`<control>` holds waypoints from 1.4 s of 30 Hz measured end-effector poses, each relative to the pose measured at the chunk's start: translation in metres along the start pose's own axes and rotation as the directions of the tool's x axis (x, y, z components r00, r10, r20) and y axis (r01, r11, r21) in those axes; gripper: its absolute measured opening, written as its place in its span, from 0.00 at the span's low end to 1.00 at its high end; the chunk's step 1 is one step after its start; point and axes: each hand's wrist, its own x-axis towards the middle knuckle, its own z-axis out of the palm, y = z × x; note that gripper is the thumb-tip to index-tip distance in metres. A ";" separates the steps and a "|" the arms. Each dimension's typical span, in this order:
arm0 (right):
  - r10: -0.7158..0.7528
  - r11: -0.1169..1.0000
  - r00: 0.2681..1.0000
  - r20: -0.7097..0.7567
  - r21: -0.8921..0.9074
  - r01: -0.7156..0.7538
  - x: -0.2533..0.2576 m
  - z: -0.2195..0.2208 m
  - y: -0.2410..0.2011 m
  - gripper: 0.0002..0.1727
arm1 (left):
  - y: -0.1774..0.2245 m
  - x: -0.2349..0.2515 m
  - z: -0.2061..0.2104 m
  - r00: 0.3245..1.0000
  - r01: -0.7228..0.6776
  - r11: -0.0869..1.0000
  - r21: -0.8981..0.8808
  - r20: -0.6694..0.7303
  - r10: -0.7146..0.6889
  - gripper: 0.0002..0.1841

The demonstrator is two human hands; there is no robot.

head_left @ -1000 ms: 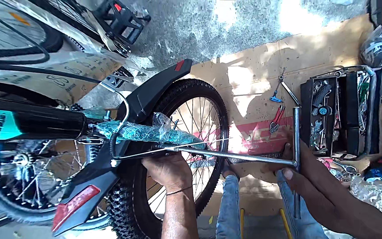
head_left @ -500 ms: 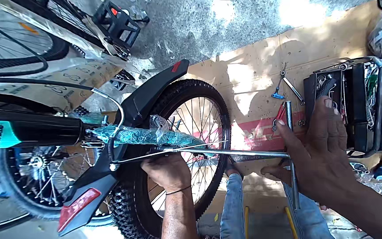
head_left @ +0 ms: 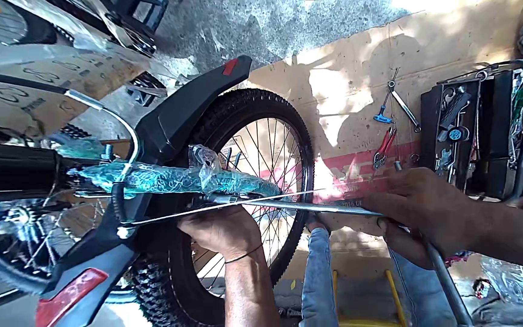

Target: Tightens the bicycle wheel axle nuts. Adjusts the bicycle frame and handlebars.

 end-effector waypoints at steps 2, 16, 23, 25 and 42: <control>0.095 0.973 0.994 0.062 0.206 -0.106 0.001 -0.003 -0.002 0.09 | 0.000 0.001 0.002 1.000 0.002 1.000 -0.008 -0.023 -0.002 0.21; 0.728 -0.443 0.365 0.580 0.805 -0.395 0.015 0.002 -0.080 0.19 | 0.001 0.007 -0.007 0.993 0.116 0.993 -0.005 0.001 -0.116 0.24; 0.560 0.543 0.824 -0.086 0.789 -0.287 -0.033 0.034 -0.093 0.57 | -0.003 0.010 -0.003 0.997 0.041 0.998 0.037 0.068 -0.043 0.30; 0.450 0.669 0.893 -0.001 0.662 -0.336 -0.035 0.021 -0.076 0.57 | -0.003 0.009 0.003 0.996 0.051 0.998 0.037 0.066 -0.053 0.32; 0.108 0.920 0.891 -0.440 -0.295 -0.257 -0.044 0.022 -0.051 0.40 | 0.009 0.003 0.000 0.983 0.179 0.980 0.090 0.034 -0.183 0.38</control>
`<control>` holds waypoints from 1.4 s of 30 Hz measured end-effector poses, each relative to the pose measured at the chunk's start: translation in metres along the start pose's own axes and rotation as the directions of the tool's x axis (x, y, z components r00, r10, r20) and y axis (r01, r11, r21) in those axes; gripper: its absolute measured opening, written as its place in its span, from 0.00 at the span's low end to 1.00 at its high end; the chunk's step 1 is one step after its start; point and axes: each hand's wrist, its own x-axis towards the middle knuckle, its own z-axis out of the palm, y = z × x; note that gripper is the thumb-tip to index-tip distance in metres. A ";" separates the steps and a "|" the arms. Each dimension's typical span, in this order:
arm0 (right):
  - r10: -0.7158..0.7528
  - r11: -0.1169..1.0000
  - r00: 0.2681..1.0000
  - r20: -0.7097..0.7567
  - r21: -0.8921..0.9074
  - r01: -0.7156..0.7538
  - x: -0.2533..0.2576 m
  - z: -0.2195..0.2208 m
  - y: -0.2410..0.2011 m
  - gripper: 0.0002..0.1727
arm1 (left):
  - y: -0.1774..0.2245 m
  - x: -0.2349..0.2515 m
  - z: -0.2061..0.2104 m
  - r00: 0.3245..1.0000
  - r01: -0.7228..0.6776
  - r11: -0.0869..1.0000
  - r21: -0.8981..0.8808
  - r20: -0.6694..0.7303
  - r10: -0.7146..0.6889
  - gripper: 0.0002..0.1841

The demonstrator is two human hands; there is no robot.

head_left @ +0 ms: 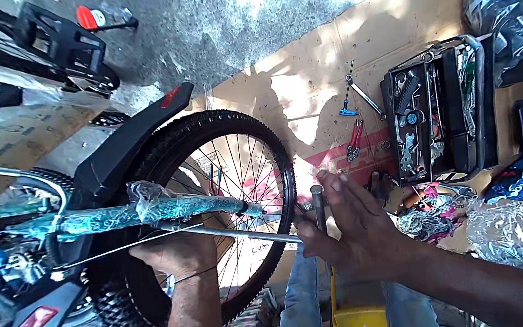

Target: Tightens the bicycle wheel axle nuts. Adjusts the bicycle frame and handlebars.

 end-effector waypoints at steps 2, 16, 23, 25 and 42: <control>-0.080 0.990 0.992 -0.098 -0.123 0.068 0.011 0.008 0.009 0.40 | -0.003 -0.001 0.002 1.000 -0.015 1.000 0.011 -0.005 0.015 0.37; -0.628 0.744 0.730 0.270 -0.070 0.665 0.065 0.014 0.055 0.13 | 0.002 -0.006 0.007 0.999 -0.043 0.998 -0.054 0.029 0.044 0.25; -0.591 0.799 0.732 0.339 0.122 0.589 0.074 0.017 0.075 0.15 | -0.009 -0.002 0.004 0.986 -0.145 0.983 -0.109 0.069 0.153 0.19; -0.581 0.811 0.725 0.369 0.185 0.556 0.080 0.017 0.078 0.18 | -0.008 0.000 0.000 0.985 -0.133 0.985 -0.110 0.100 0.144 0.18; -0.189 0.819 0.816 0.546 0.547 -0.176 0.051 0.013 0.047 0.04 | -0.015 0.006 -0.029 0.989 -0.073 0.975 -0.212 0.112 0.098 0.19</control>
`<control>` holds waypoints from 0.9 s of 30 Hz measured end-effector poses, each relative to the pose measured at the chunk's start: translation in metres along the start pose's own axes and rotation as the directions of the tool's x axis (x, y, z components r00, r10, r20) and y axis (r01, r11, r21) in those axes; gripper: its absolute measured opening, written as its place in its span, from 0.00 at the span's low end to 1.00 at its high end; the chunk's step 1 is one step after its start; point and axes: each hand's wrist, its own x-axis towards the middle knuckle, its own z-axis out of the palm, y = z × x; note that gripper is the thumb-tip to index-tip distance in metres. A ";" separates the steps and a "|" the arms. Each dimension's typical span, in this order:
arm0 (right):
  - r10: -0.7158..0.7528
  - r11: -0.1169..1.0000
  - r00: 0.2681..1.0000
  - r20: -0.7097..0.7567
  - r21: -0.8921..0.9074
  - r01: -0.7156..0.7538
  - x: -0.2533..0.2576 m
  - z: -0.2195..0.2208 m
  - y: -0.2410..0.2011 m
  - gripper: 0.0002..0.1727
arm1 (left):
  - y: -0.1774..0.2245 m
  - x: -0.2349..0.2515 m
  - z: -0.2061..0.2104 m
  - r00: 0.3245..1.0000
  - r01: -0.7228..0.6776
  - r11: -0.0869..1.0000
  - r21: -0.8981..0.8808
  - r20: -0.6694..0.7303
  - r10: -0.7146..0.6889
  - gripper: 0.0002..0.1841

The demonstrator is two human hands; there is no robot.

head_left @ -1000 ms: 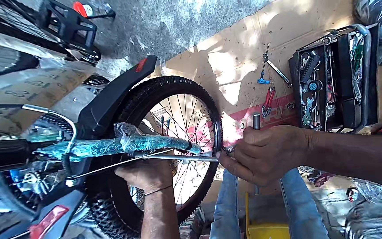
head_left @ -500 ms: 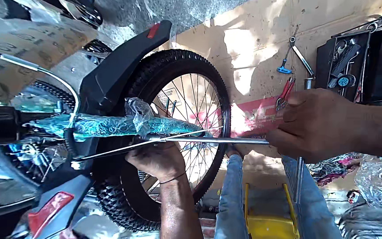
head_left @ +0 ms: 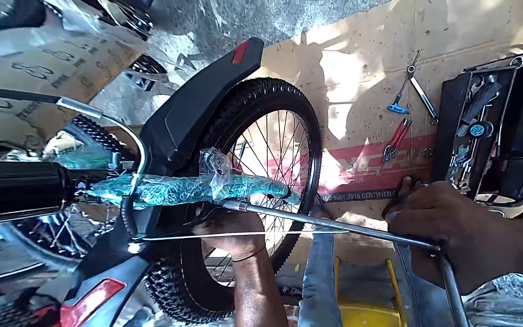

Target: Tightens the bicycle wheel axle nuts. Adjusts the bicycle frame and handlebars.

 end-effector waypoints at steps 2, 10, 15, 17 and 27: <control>0.072 0.982 0.997 0.027 0.170 -0.076 -0.002 0.005 0.001 0.03 | -0.002 0.001 -0.004 1.000 -0.013 1.000 -0.021 0.013 0.013 0.19; 0.394 0.520 0.893 0.216 0.749 -0.411 -0.012 0.040 -0.022 0.07 | 0.007 0.008 -0.009 0.996 0.076 0.996 -0.051 -0.037 -0.078 0.18; 0.383 0.516 0.889 0.252 0.740 -0.432 -0.009 0.040 -0.020 0.08 | 0.014 0.008 -0.008 0.992 0.124 0.991 0.045 -0.037 -0.123 0.22; 0.371 0.522 0.900 0.231 0.749 -0.408 -0.012 0.040 -0.019 0.08 | 0.007 0.009 -0.004 0.997 0.057 0.998 0.030 -0.062 -0.055 0.21; 0.289 0.489 0.924 0.250 0.792 -0.367 -0.011 0.034 -0.001 0.08 | -0.007 0.013 0.004 0.989 -0.128 0.987 -0.094 -0.087 0.120 0.21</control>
